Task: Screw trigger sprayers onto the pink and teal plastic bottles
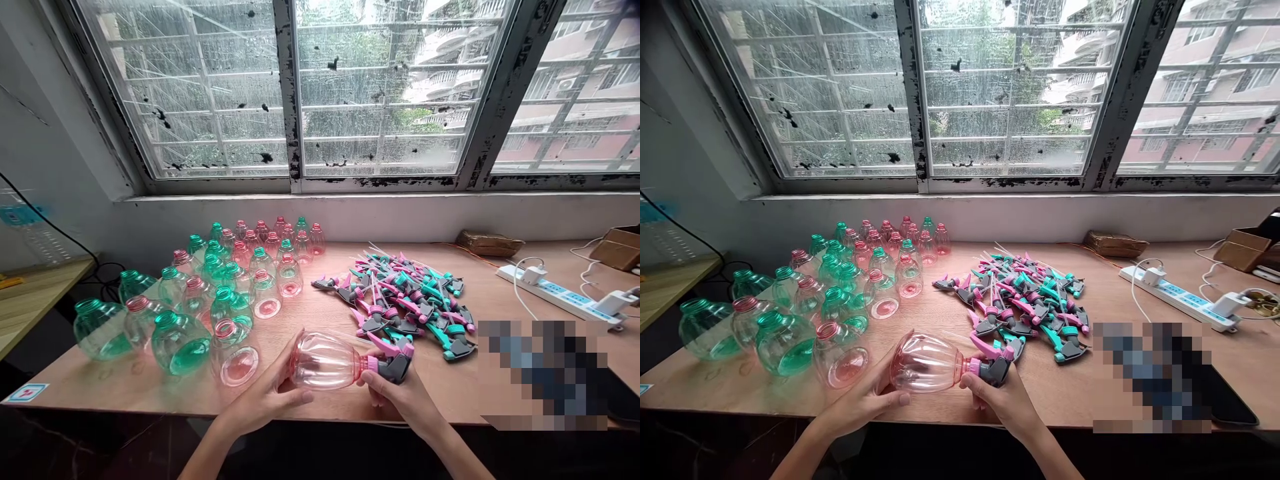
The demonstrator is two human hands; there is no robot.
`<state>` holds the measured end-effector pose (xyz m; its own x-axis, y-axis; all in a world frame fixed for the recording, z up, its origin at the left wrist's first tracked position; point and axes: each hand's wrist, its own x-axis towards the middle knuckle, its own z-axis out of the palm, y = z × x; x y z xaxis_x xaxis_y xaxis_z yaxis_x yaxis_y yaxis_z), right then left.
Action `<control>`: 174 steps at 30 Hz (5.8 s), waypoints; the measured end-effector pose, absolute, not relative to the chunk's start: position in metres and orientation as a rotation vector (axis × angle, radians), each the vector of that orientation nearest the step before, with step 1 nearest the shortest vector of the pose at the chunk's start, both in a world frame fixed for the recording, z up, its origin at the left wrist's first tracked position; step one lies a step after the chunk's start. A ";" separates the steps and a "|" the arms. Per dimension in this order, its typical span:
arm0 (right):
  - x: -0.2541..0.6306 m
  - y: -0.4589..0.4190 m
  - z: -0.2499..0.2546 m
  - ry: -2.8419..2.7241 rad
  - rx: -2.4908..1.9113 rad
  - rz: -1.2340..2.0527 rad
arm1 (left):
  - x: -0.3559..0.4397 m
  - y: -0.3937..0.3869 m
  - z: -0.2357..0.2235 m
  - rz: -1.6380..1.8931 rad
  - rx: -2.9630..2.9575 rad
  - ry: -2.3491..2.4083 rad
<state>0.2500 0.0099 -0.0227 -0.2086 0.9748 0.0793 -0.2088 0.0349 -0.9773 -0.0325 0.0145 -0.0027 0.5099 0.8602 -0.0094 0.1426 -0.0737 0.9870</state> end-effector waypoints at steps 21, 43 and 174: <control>0.256 0.013 -0.035 -1.273 -0.887 1.432 | -0.032 0.010 0.007 0.723 1.624 0.943; 0.253 0.009 -0.028 -1.262 -0.872 1.400 | -0.033 0.010 0.002 0.772 1.611 0.879; 0.251 0.010 -0.026 -1.198 -0.893 1.312 | -0.028 0.006 0.012 0.769 1.622 0.891</control>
